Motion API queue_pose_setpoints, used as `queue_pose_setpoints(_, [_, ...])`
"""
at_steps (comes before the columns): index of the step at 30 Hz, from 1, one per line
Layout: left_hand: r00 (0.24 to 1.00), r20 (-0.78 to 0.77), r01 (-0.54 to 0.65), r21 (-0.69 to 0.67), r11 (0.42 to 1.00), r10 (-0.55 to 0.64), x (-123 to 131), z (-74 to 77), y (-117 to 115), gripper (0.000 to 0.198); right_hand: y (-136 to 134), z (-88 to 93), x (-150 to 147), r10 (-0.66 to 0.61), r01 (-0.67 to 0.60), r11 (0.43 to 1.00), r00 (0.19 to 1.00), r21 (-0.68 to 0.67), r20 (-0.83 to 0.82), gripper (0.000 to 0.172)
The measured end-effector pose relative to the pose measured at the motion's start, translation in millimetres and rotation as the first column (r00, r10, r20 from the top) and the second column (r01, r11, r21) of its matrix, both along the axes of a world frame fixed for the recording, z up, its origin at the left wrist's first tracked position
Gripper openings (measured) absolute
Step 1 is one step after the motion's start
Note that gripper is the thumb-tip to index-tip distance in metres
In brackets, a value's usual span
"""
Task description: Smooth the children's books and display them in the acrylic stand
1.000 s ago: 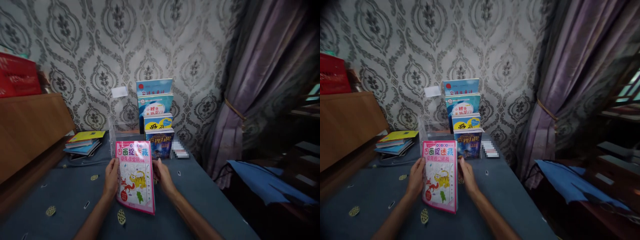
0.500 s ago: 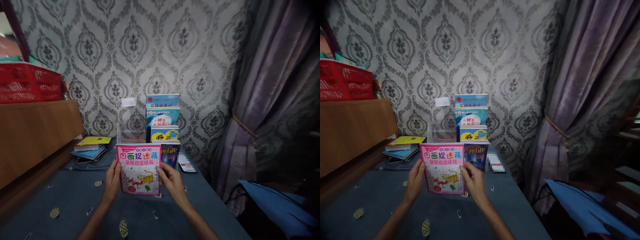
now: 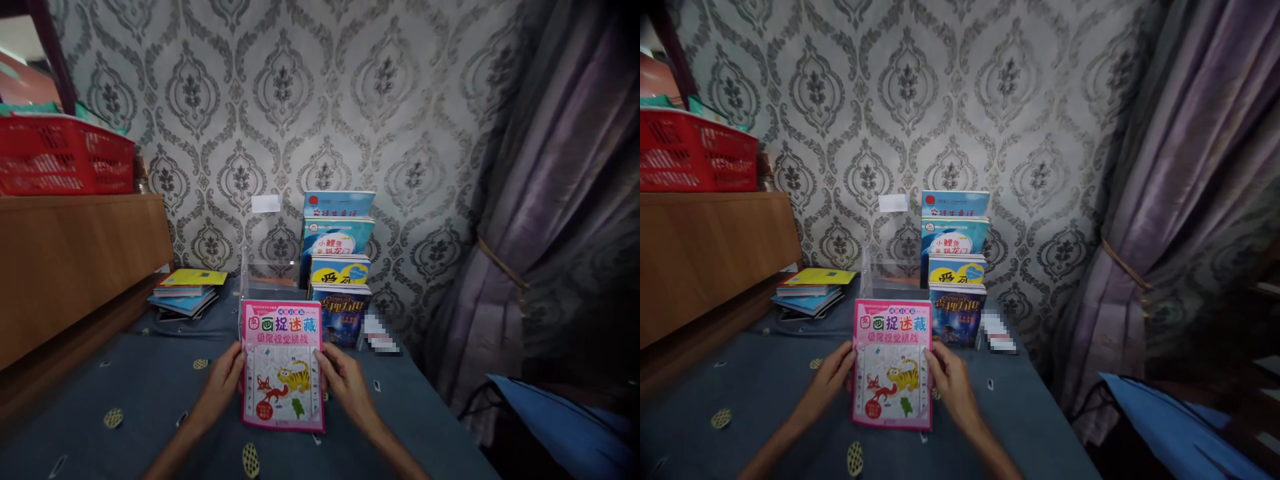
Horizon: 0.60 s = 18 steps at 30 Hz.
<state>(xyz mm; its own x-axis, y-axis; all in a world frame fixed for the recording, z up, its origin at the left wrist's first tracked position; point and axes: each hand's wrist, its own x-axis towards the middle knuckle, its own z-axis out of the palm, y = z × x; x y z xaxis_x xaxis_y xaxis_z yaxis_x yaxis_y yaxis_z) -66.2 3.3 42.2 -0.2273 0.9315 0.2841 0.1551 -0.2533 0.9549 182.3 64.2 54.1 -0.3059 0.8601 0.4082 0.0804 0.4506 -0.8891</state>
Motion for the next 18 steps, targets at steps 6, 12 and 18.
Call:
queue_pose_setpoints(6, [0.993,0.098,0.067,0.035,0.997,-0.070,-3,-1.2,-3,0.027,2,-0.9,0,-0.012,0.011,1.000,0.999,0.022,0.039,0.045])
queue_pose_setpoints(12, [1.000,-0.001,0.027,0.043,0.999,-0.027,-8,-11.0,2,0.028,2,-1.8,2,-0.011,0.010,1.000,0.998,0.016,0.059,0.040])
queue_pose_setpoints(18, [0.970,-0.223,-0.085,0.057,0.995,0.096,-14,-15.2,5,0.030,10,-4.0,2,-0.010,0.009,1.000,0.995,0.015,0.098,0.044])
